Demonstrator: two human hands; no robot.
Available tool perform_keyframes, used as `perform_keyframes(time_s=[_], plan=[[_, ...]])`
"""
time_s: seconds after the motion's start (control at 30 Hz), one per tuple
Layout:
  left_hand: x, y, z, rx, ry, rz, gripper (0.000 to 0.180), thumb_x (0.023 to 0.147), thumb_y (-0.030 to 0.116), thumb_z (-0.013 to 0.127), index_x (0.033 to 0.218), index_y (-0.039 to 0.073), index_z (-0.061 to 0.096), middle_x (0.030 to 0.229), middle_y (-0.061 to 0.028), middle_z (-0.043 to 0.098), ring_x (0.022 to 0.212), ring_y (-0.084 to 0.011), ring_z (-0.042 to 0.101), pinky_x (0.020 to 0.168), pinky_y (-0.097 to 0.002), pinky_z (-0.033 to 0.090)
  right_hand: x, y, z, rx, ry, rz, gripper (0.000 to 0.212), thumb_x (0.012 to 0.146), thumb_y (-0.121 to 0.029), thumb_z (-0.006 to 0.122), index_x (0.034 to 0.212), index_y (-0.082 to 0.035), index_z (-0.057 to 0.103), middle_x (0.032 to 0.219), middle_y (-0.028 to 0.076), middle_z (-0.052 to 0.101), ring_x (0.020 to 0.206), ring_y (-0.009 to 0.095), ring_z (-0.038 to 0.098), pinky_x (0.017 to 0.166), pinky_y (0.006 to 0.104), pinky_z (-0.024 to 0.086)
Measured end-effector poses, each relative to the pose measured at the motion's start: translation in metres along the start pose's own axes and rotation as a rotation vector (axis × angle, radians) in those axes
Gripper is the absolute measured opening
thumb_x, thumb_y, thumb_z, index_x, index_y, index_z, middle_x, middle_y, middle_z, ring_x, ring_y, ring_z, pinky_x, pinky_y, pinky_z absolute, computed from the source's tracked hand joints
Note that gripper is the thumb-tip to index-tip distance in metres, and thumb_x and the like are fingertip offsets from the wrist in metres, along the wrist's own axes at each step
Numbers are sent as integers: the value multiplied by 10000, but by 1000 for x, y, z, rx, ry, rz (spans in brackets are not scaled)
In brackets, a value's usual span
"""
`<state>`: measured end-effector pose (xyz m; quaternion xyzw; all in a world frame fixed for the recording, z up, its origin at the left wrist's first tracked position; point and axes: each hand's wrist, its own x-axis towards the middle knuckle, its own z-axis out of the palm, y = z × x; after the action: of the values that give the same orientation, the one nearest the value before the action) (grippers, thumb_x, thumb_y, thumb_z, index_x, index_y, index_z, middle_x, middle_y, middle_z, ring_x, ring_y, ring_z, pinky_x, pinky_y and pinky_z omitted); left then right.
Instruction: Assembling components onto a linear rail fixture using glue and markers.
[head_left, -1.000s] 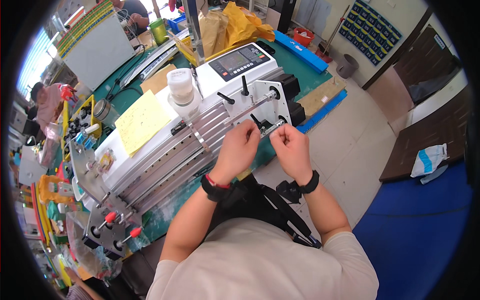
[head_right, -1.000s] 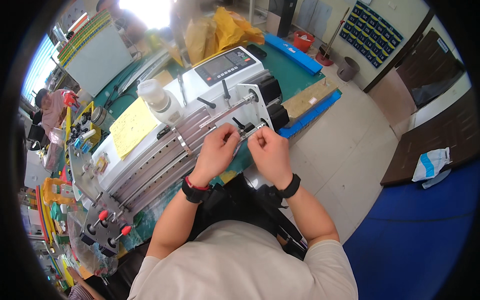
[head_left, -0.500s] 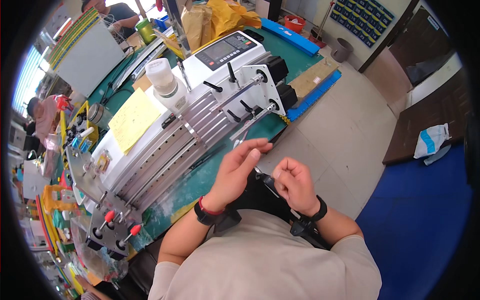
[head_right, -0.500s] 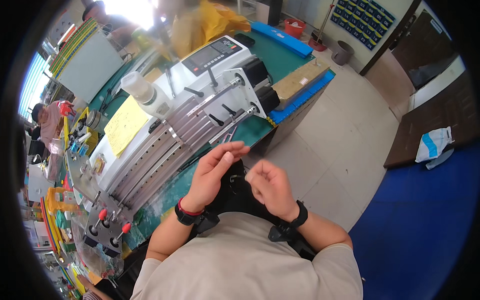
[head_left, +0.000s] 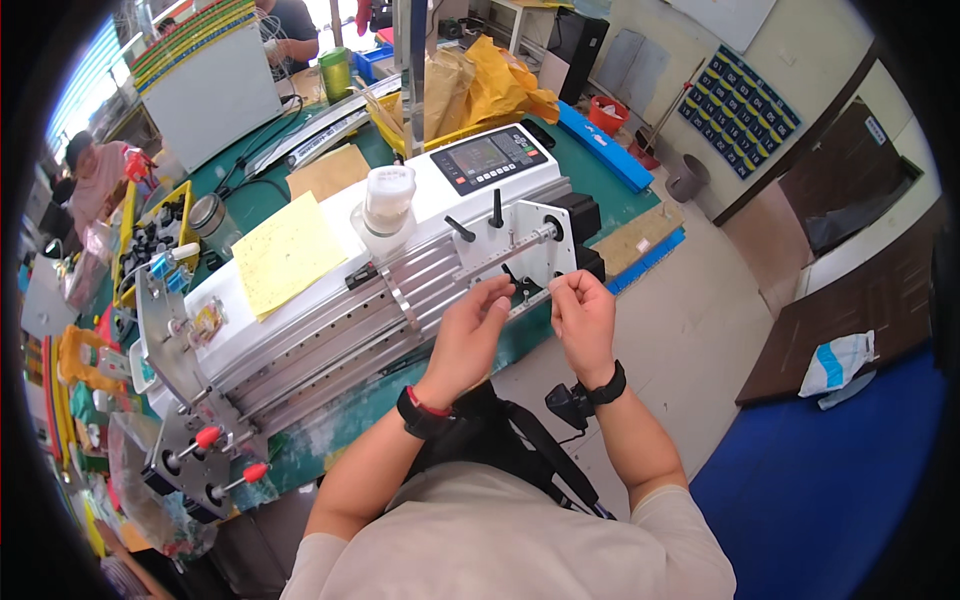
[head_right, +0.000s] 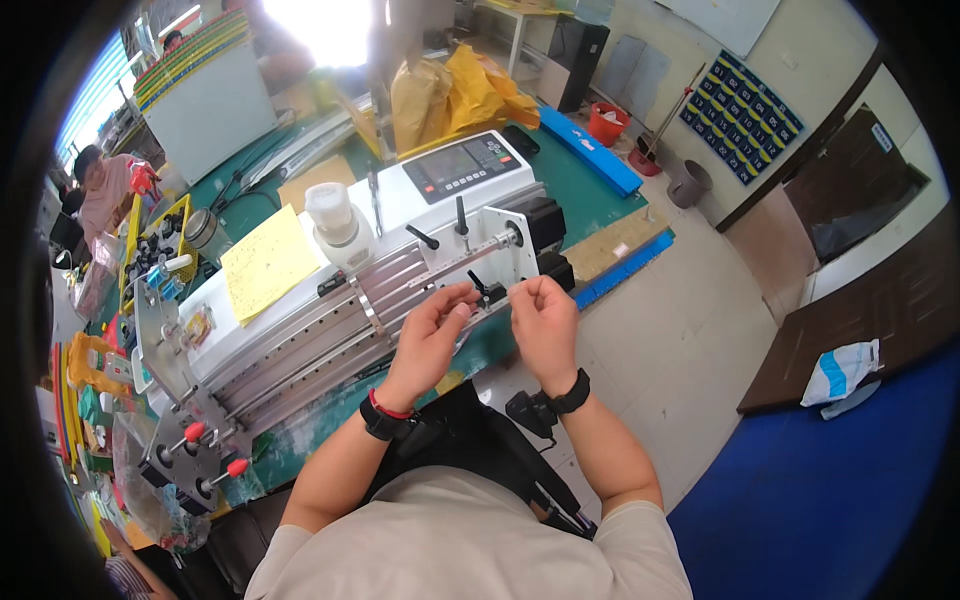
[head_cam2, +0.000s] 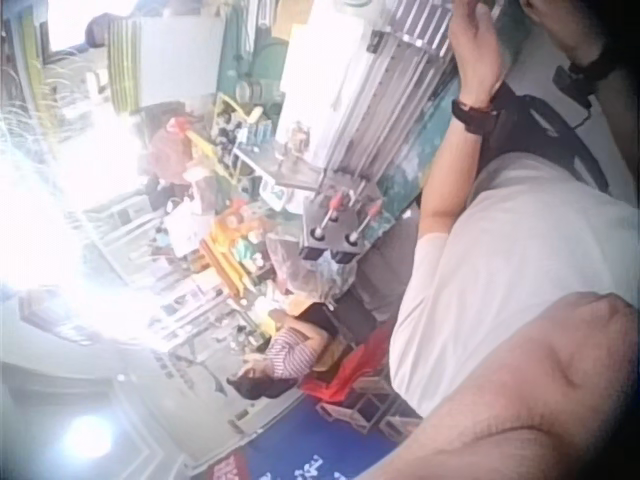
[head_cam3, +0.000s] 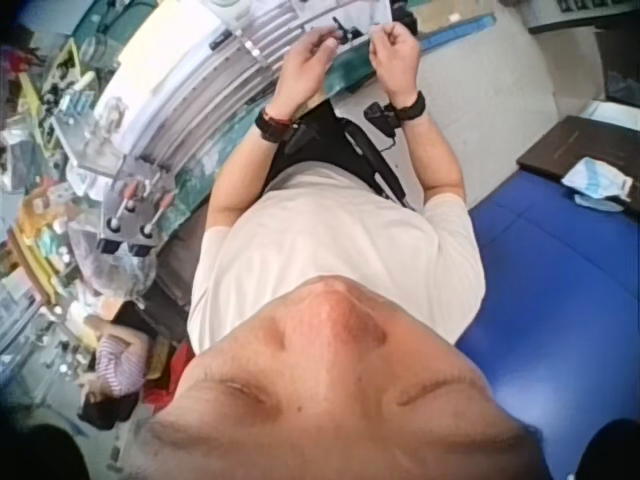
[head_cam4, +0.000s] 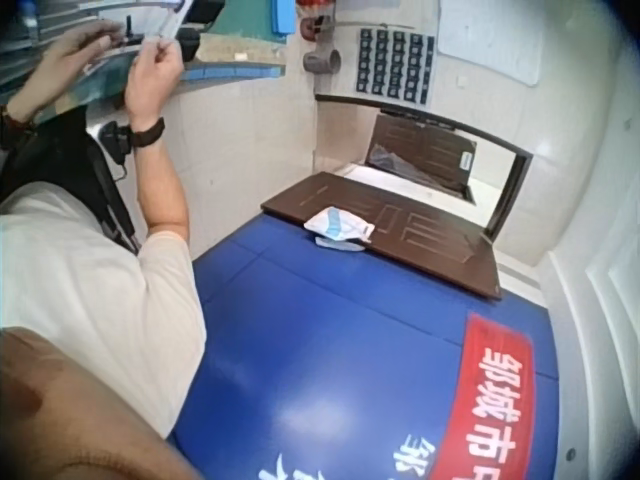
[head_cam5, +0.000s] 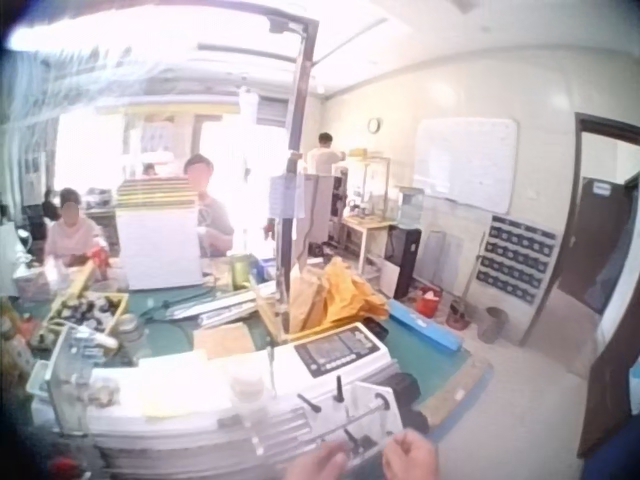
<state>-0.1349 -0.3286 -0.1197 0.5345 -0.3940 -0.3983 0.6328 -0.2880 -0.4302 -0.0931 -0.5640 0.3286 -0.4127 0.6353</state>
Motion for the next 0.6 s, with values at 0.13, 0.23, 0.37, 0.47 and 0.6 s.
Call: perform_keyframes(time_s=[0.13, 0.23, 0.37, 0.47, 0.6], plan=[[16, -7, 1, -84, -16, -24, 402, 1114, 115, 575, 1472, -67, 584, 1368, -158, 716, 1228, -181, 677, 1067, -330, 523, 4, 0, 5, -48, -11, 26, 170, 1077, -138, 681, 948, -40, 628, 697, -56, 578, 568, 8, 484, 501, 210, 361], [21, 5, 1, -199, -37, -135, 373, 1110, 108, 582, 1441, -61, 613, 1332, -138, 732, 1192, -164, 686, 1038, -318, 531, 3, -1, 6, 7, -56, 88, 156, 1072, -130, 683, 955, -37, 637, 702, -50, 584, 567, 11, 491, 501, 209, 361], [24, 1, 1, -219, -48, -146, 307, 1099, 107, 610, 1354, -51, 675, 1202, -85, 753, 1119, -128, 688, 999, -293, 536, 0, -1, 7, -12, -61, 112, 145, 1067, -122, 686, 961, -35, 640, 710, -46, 588, 570, 14, 499, 502, 209, 361], [23, -5, 3, -217, -26, -107, 266, 1081, 97, 642, 1295, -47, 708, 1125, -51, 751, 1052, -104, 688, 952, -270, 544, -5, 0, 6, -8, -76, 122, 141, 1065, -117, 687, 962, -33, 640, 719, -46, 593, 577, 16, 507, 508, 210, 365], [21, 0, 5, -124, 3, -71, 212, 1048, 74, 686, 1209, -47, 754, 1031, -23, 755, 942, -75, 679, 866, -243, 548, -13, 4, 1, -3, -69, 111, 133, 1067, -114, 682, 972, -32, 637, 734, -40, 598, 588, 19, 510, 514, 210, 369]])
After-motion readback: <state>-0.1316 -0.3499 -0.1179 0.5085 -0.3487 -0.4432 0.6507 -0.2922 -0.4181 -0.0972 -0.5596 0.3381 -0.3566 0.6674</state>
